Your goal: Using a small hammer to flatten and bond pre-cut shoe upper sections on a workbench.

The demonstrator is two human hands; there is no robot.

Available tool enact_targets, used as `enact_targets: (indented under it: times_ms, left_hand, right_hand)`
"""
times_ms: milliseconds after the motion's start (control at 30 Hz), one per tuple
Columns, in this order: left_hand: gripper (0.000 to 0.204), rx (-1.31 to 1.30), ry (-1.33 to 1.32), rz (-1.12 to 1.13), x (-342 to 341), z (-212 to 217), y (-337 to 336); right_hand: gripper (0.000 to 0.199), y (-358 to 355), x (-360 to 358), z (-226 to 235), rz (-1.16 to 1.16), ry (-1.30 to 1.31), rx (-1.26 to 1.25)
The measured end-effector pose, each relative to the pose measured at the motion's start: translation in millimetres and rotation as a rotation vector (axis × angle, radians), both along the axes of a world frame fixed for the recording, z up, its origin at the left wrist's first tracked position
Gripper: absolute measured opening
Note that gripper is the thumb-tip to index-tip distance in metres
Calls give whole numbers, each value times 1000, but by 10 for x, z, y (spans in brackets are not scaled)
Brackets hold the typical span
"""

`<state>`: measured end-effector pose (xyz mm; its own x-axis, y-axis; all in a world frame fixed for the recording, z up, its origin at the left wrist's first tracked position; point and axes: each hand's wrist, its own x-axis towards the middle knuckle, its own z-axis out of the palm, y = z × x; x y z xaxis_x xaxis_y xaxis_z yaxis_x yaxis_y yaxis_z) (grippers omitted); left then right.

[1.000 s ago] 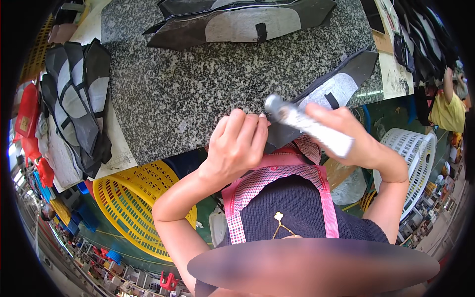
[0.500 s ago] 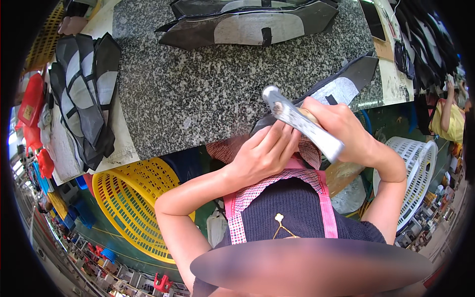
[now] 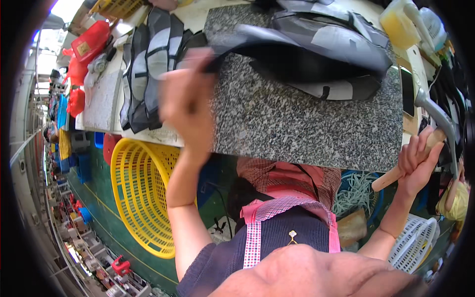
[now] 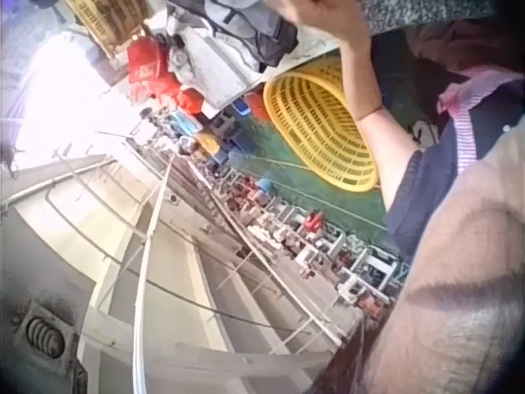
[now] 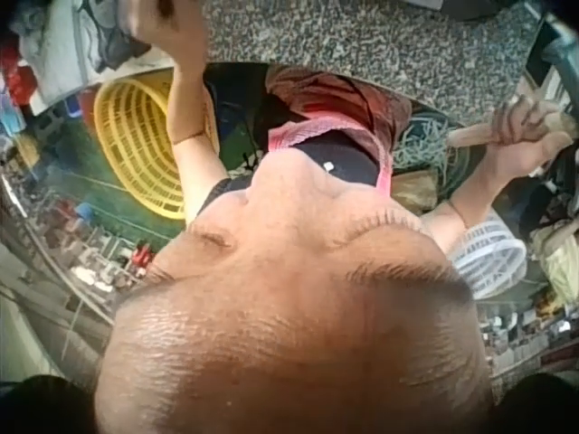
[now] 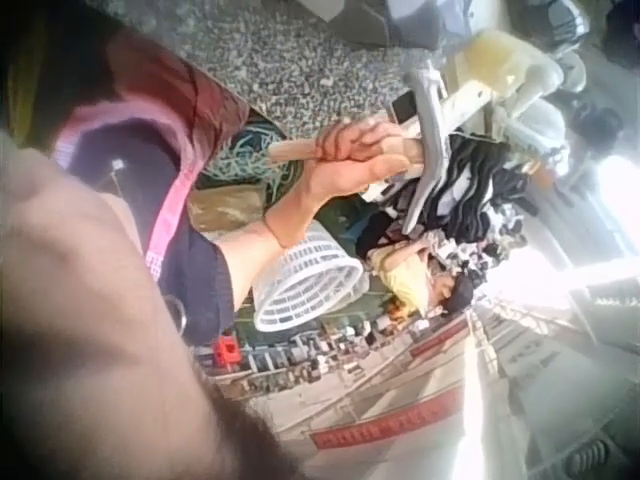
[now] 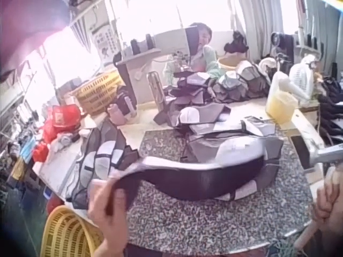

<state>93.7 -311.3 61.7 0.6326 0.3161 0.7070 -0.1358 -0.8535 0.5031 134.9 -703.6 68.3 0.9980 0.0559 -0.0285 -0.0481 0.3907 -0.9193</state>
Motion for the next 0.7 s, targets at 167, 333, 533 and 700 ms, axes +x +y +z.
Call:
enact_targets:
  times_ms: [167,333,533,700]
  left_hand:
    - [35,615,209,487,-309,-336,1611]
    - [29,659,445,549,19,-351,1217]
    - [49,499,207,-397,756,-388,-400]
    - [49,453,498,-504,863,-366,-931]
  right_hand:
    - [45,15,197,-189,-50,70,-252]
    - [43,110,351,-319,122,62,-538]
    - [38,687,781,-374,312,-449,-896]
    - [33,875,967,-274,401,-601,-1217]
